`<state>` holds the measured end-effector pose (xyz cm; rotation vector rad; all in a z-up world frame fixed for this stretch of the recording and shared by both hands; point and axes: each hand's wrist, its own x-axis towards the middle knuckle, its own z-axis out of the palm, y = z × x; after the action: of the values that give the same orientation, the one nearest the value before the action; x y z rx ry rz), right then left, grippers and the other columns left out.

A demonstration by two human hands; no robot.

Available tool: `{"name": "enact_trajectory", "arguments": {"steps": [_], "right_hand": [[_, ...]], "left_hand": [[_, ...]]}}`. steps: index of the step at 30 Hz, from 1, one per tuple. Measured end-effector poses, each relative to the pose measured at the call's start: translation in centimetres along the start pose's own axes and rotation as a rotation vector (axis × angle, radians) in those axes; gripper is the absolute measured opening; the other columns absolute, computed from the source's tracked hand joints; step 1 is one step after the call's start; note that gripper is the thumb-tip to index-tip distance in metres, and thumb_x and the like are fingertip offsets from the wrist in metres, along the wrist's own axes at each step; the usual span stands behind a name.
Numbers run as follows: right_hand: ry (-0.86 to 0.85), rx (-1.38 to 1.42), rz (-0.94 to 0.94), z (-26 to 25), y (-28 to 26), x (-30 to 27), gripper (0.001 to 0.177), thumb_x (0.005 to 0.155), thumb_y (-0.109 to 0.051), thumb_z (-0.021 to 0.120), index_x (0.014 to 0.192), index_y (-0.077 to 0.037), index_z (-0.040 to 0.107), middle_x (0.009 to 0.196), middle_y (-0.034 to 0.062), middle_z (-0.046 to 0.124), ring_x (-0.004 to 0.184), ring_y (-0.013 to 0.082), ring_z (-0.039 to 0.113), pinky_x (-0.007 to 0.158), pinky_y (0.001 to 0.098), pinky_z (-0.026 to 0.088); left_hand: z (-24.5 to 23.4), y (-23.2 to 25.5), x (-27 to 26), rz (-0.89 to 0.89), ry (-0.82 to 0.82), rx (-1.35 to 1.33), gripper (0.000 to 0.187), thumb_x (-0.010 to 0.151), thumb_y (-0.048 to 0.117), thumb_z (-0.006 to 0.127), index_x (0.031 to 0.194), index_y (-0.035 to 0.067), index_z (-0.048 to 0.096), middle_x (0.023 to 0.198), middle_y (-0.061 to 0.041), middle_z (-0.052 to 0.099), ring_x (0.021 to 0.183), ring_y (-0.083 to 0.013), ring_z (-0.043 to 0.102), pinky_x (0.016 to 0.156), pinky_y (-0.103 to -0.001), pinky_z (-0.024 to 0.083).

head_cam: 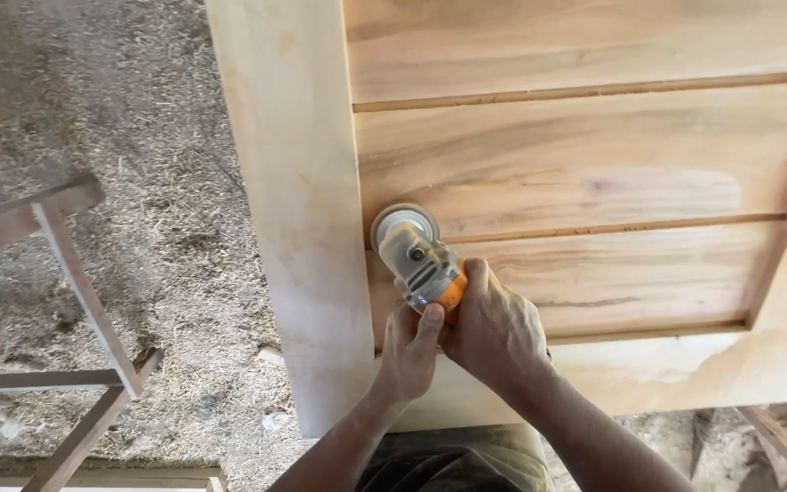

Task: Sand a wooden door panel using a handheld power sander.

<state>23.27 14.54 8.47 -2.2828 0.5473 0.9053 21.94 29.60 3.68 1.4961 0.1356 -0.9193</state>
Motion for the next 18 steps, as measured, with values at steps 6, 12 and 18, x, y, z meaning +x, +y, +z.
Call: {"name": "enact_trajectory", "arguments": {"steps": [6, 12, 18], "right_hand": [[0.044, -0.016, 0.049, -0.8, 3.1, -1.0, 0.063, 0.074, -0.03, 0.083, 0.116, 0.0, 0.047, 0.081, 0.0184, 0.072, 0.073, 0.0364, 0.075, 0.065, 0.0488, 0.059], [0.135, -0.022, 0.086, -0.9, 8.7, -1.9, 0.063, 0.072, -0.028, 0.083, 0.116, 0.0, 0.047, 0.081, 0.0204, 0.072, 0.073, 0.0393, 0.074, 0.064, 0.0514, 0.057], [0.198, -0.018, 0.186, -2.9, 12.4, -2.7, 0.066, 0.073, -0.034, 0.084, 0.115, 0.0, 0.047, 0.079, 0.0219, 0.071, 0.069, 0.0418, 0.072, 0.062, 0.0525, 0.057]], "left_hand": [[3.4, -0.3, 0.5, 0.025, -0.034, 0.023, 0.067, 0.103, 0.061, 0.045, 0.119, 0.0, 0.066, 0.091, -0.01, 0.073, 0.081, -0.0188, 0.068, 0.07, -0.038, 0.055], [7.6, -1.0, 1.4, -0.004, -0.114, 0.017, 0.056, 0.105, 0.052, 0.05, 0.117, 0.001, 0.068, 0.091, -0.014, 0.074, 0.084, -0.024, 0.071, 0.076, -0.041, 0.056], [12.5, -1.6, 2.9, 0.017, -0.153, 0.069, 0.056, 0.105, 0.051, 0.051, 0.108, -0.003, 0.067, 0.085, -0.015, 0.072, 0.079, -0.0249, 0.072, 0.071, -0.043, 0.055]]}}
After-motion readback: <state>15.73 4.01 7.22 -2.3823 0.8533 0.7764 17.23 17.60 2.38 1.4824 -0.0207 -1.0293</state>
